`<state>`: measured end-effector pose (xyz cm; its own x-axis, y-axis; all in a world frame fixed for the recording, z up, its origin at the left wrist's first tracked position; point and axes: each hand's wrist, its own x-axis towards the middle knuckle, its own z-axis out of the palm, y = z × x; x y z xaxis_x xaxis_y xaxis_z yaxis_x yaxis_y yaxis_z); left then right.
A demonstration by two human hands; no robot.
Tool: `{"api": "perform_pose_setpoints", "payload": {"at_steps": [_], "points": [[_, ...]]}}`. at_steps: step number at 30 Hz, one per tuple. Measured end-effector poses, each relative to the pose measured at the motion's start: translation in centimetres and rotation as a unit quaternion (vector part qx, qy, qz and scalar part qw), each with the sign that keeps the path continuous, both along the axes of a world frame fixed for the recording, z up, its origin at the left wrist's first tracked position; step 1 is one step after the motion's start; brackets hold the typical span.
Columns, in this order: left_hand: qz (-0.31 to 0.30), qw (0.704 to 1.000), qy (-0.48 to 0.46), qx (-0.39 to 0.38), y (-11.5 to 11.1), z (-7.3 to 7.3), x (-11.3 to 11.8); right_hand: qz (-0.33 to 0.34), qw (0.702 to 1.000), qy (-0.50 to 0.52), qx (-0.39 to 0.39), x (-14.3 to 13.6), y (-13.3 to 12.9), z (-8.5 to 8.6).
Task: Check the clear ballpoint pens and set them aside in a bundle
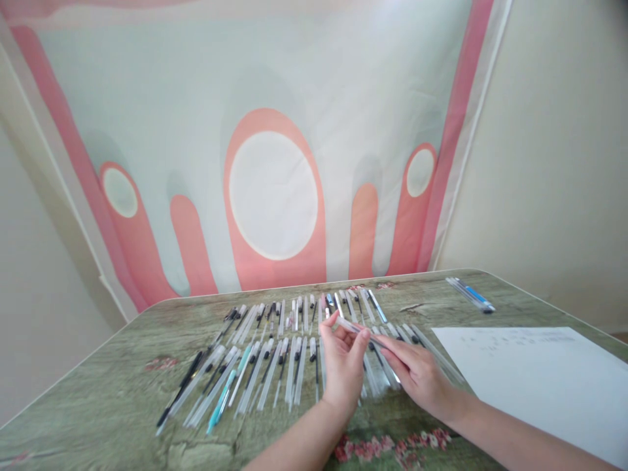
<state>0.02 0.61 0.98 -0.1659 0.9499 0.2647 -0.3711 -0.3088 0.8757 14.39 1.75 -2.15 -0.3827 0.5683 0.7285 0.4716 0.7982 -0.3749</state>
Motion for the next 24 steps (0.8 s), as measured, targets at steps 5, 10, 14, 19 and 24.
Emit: {"api": "perform_pose_setpoints", "payload": {"at_steps": [5,10,14,19,24], "points": [[0.002,1.0,-0.007,-0.003,0.0,-0.2,0.0,-0.002,1.0,0.007,0.005,-0.1,-0.1,-0.1],[-0.004,1.0,-0.02,0.008,0.0,-0.5,0.0,-0.005,1.0,0.006,-0.005,-0.3,-0.2,-0.1],[-0.002,1.0,-0.022,0.011,-0.1,-0.6,0.1,-0.002,1.0,0.005,-0.006,-0.3,-0.3,-0.2],[-0.002,1.0,-0.02,0.009,-0.1,-0.6,0.1,-0.005,1.0,0.007,-0.003,-0.4,-0.4,-0.1],[-0.015,1.0,-0.025,0.001,0.6,-0.3,-0.2,-0.006,1.0,-0.004,-0.024,-0.6,-0.2,1.0]]}}
